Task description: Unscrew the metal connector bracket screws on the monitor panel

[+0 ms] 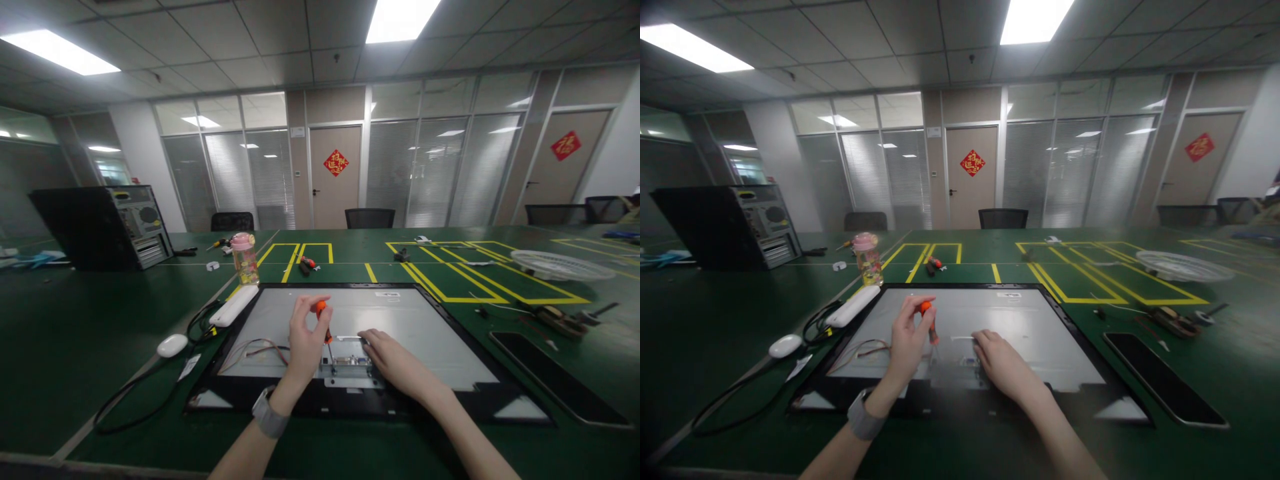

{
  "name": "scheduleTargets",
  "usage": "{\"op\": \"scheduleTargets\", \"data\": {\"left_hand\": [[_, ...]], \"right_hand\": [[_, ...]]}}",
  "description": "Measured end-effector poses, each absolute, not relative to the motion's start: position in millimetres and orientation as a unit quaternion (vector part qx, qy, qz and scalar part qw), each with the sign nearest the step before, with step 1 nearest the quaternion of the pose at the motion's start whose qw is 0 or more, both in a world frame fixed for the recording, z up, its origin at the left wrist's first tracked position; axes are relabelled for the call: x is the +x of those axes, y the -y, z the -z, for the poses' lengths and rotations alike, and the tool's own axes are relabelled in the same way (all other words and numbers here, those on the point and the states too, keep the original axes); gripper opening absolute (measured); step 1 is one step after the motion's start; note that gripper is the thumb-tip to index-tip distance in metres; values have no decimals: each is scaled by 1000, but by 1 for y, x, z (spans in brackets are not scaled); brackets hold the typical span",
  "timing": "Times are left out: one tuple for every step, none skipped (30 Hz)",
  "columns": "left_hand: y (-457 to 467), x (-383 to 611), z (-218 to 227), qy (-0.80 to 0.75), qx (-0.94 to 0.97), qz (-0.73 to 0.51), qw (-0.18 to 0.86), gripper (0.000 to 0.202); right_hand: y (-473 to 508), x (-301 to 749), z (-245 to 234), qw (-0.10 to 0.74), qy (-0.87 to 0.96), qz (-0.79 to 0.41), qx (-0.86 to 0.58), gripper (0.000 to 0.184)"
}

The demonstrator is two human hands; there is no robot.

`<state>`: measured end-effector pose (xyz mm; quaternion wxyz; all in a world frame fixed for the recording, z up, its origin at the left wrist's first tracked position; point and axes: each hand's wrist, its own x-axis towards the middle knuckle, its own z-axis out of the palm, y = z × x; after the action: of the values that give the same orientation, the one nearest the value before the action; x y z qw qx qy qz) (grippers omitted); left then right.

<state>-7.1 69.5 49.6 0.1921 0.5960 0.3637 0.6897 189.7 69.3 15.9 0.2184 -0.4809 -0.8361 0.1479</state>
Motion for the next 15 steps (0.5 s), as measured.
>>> {"op": "scheduleTargets", "data": {"left_hand": [[-69,-7,-50,-364,599,-685,200,23],[-69,-8,-50,-364,601,-680,209,25],[-69,-8,-50,-364,602,-676,219,26],[-68,-8,-50,-363,601,-674,230,28],[-68,-8,-50,-362,597,-674,241,29],[-68,-8,-49,-360,593,-675,251,30],[-68,-9,-49,-360,589,-677,257,30],[-68,-9,-48,-359,586,-680,257,30],[-69,-9,-48,-359,585,-683,250,29],[-69,-8,-48,-358,588,-685,238,27],[-70,-8,-48,-358,592,-688,221,25],[-70,-8,-48,-356,596,-689,206,23],[-70,-7,-48,-355,599,-690,196,21],[-70,-7,-49,-354,601,-691,192,21],[-70,-7,-50,-354,602,-690,191,20]], "right_hand": [[-69,190,-16,218,836,-149,-482,35],[-69,190,-16,217,835,-150,-482,36],[-69,190,-16,216,835,-151,-483,36],[-70,190,-16,215,835,-151,-484,36],[-70,190,-16,214,835,-150,-485,36],[-70,190,-16,213,836,-149,-484,36],[-71,190,-16,212,837,-147,-483,36],[-71,190,-15,212,838,-146,-482,36],[-71,190,-15,212,838,-145,-481,37],[-71,190,-14,212,838,-144,-481,37],[-72,190,-14,212,839,-143,-481,37],[-72,190,-14,211,839,-143,-481,37],[-72,190,-14,211,839,-144,-480,37],[-72,190,-14,211,840,-145,-479,37],[-71,190,-14,211,840,-145,-478,37]]}}
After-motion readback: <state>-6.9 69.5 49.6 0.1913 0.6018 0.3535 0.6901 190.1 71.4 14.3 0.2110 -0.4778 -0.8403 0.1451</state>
